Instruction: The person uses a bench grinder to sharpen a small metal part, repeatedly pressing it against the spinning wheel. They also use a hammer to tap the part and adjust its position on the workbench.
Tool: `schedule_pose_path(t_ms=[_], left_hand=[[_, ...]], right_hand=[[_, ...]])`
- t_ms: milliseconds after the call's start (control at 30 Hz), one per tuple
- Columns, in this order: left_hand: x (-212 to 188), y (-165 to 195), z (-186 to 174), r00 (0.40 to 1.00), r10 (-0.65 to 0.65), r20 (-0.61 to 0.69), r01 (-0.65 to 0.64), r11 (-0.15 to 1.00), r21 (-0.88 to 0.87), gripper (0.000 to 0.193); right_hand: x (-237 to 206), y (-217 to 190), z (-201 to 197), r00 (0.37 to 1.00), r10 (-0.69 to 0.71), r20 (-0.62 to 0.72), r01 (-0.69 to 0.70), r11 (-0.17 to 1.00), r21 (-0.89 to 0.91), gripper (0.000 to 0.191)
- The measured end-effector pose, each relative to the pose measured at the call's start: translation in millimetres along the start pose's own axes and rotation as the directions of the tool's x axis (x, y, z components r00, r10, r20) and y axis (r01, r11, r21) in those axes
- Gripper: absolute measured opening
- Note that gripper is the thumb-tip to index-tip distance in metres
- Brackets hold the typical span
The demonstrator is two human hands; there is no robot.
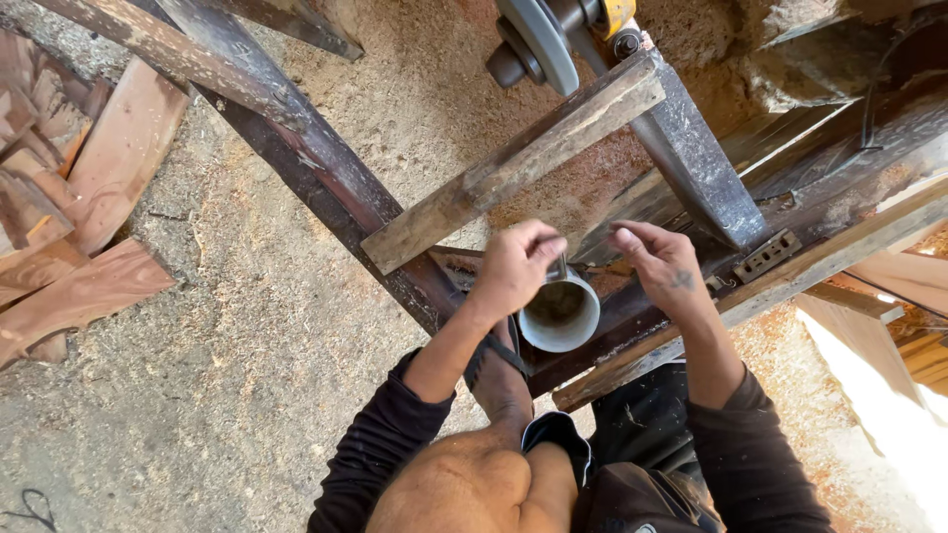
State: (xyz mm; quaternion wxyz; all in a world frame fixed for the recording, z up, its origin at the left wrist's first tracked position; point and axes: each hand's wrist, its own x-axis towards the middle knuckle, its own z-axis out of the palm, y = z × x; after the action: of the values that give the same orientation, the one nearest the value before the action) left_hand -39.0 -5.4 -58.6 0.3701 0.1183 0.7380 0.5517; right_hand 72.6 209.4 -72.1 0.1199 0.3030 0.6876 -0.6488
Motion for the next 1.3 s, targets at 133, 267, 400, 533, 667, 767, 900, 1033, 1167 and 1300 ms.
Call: schedule_pose_path(t_ms=[133, 267, 400, 533, 667, 767, 900, 1033, 1167, 1300], left_hand=[[32, 5, -5, 0.985, -0.072, -0.154, -0.019, 0.851, -0.524, 0.01], [51, 16, -9, 0.978, -0.093, -0.186, -0.032, 0.817, -0.575, 0.013], [61, 25, -23, 0.935, 0.156, -0.318, -0.117, 0.984, 0.137, 0.015], [82, 25, -34, 0.828, 0.447, -0.339, -0.258, 0.84, 0.477, 0.015], [104, 15, -39, 0.769, 0.5, -0.399, -0.204, 0.783, 0.587, 0.015], [111, 5, -41, 0.81, 0.433, -0.395, -0.152, 0.806, 0.572, 0.015], [116, -2, -39, 0.794, 0.466, -0.39, -0.165, 0.783, 0.6, 0.015], [120, -3, -37, 0.803, 0.446, -0.396, -0.145, 0.79, 0.596, 0.017], [123, 0, -37, 0.818, 0.426, -0.387, -0.138, 0.799, 0.586, 0.019], [130, 2, -33, 0.806, 0.435, -0.402, -0.151, 0.806, 0.572, 0.02]], right_hand=[[22, -13, 10, 0.973, 0.207, 0.097, -0.22, 0.965, 0.144, 0.043], [58, -27, 15, 0.998, 0.02, 0.056, -0.029, 0.984, 0.178, 0.027], [97, -47, 6, 0.977, -0.213, 0.024, 0.214, 0.976, -0.038, 0.018], [129, -72, -5, 0.96, -0.281, 0.015, 0.26, 0.865, -0.429, 0.018], [143, -89, -13, 0.811, -0.585, -0.006, 0.439, 0.615, -0.655, 0.026], [147, -92, -17, 0.738, -0.673, 0.053, 0.49, 0.481, -0.727, 0.032], [153, -89, -20, 0.766, -0.637, 0.084, 0.485, 0.486, -0.727, 0.035], [158, -88, -19, 0.771, -0.622, 0.136, 0.501, 0.461, -0.733, 0.034], [165, -95, -17, 0.767, -0.616, 0.18, 0.521, 0.433, -0.736, 0.033], [173, -103, -15, 0.793, -0.57, 0.215, 0.502, 0.412, -0.76, 0.035]])
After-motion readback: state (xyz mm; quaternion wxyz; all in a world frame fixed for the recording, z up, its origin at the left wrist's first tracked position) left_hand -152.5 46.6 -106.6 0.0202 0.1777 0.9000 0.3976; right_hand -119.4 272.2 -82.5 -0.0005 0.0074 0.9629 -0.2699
